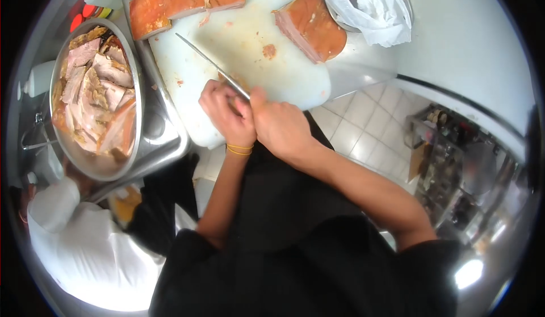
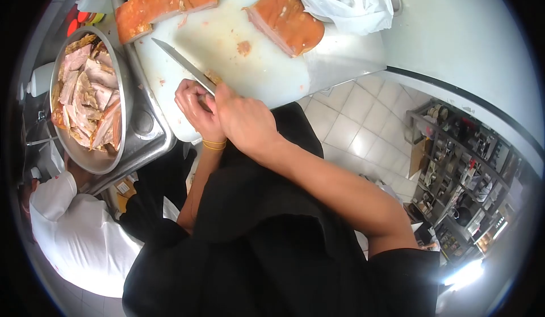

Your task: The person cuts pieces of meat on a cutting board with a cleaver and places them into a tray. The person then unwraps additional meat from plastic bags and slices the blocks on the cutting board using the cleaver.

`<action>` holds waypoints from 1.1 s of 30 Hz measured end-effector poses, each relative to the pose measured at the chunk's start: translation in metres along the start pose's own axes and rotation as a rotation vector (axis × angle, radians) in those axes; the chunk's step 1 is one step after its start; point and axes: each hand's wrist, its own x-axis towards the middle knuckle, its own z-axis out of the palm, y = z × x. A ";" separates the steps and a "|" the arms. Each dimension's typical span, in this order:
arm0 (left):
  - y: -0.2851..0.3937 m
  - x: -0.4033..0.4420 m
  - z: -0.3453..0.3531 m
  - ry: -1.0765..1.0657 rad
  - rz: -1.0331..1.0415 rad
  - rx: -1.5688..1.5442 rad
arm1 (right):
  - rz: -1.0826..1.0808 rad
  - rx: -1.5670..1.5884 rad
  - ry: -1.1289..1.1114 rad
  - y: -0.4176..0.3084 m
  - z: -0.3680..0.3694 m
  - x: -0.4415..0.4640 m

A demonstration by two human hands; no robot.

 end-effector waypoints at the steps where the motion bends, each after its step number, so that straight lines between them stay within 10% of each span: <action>1: 0.000 0.000 0.000 0.010 0.011 0.008 | -0.018 -0.007 0.031 0.002 0.003 -0.002; 12: 0.001 0.000 -0.002 -0.010 0.001 0.037 | 0.056 -0.026 -0.213 0.015 -0.012 -0.048; 27: -0.022 -0.030 -0.058 -0.403 -0.164 -0.101 | -0.100 -0.010 -0.002 0.074 -0.052 0.022; 33: -0.012 -0.026 -0.008 -0.199 -0.065 -0.030 | -0.042 0.250 0.094 0.105 -0.066 -0.024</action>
